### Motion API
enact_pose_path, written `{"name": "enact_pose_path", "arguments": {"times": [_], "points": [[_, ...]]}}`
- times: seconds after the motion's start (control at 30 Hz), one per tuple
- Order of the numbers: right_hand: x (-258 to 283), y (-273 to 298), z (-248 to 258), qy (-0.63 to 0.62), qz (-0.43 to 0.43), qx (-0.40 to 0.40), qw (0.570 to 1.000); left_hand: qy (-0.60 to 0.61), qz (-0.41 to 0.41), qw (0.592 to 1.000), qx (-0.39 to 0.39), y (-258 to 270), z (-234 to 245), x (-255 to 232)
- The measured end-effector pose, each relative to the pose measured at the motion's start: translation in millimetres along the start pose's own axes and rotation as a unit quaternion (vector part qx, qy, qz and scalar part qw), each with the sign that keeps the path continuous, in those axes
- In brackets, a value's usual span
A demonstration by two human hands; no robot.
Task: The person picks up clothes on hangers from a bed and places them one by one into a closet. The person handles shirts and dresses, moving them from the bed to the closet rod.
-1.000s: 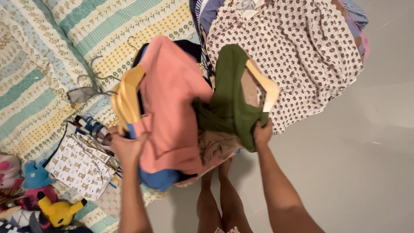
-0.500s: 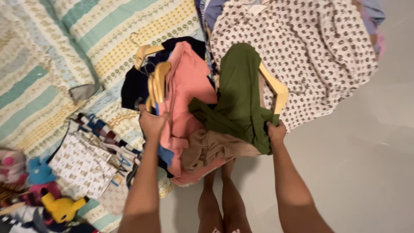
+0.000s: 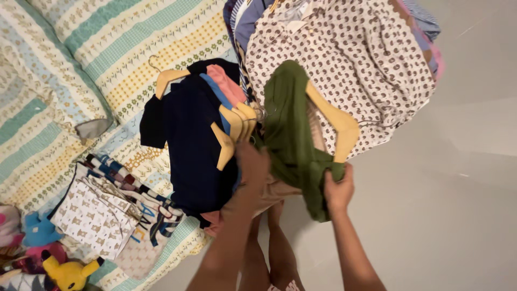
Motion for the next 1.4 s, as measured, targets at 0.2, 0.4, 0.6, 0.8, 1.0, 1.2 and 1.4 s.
{"name": "enact_pose_path", "arguments": {"times": [0.2,0.4,0.6,0.8,1.0,1.2,1.4], "points": [[19,51,-6,-0.155,-0.032,0.049,0.986,0.461,-0.035,0.851,0.250,45,108,-125],[0,45,6,-0.473,-0.193,0.170,0.843,0.387,-0.042,0.890,0.236,12,173,-114],[-50,-63,-18,-0.339,-0.206,0.122,0.910,0.378,-0.041,0.918,0.117,-20,234,-59],[-118,-150,-46,-0.041,-0.192,0.135,0.971,0.409,-0.002,0.873,0.266,-36,258,-12],[38,-129,-58,-0.125,0.050,0.204,0.970,0.322,-0.101,0.892,0.300,-44,342,-5],[290,-56,-8,-0.163,0.273,0.278,0.906,0.328,-0.155,0.866,0.345,-45,469,-1],[448,-9,52,-0.057,0.407,0.043,0.911,0.288,-0.313,0.902,0.078,-74,586,6]]}}
Point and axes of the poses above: each hand's wrist, its own y-axis away from the middle knuckle, its own z-axis out of the back of the hand, x = y × z, the point moved 5 cm from there along -y, towards the middle knuckle, and after that the axes turned 9 degrees about -y, right-handed, at the moved point
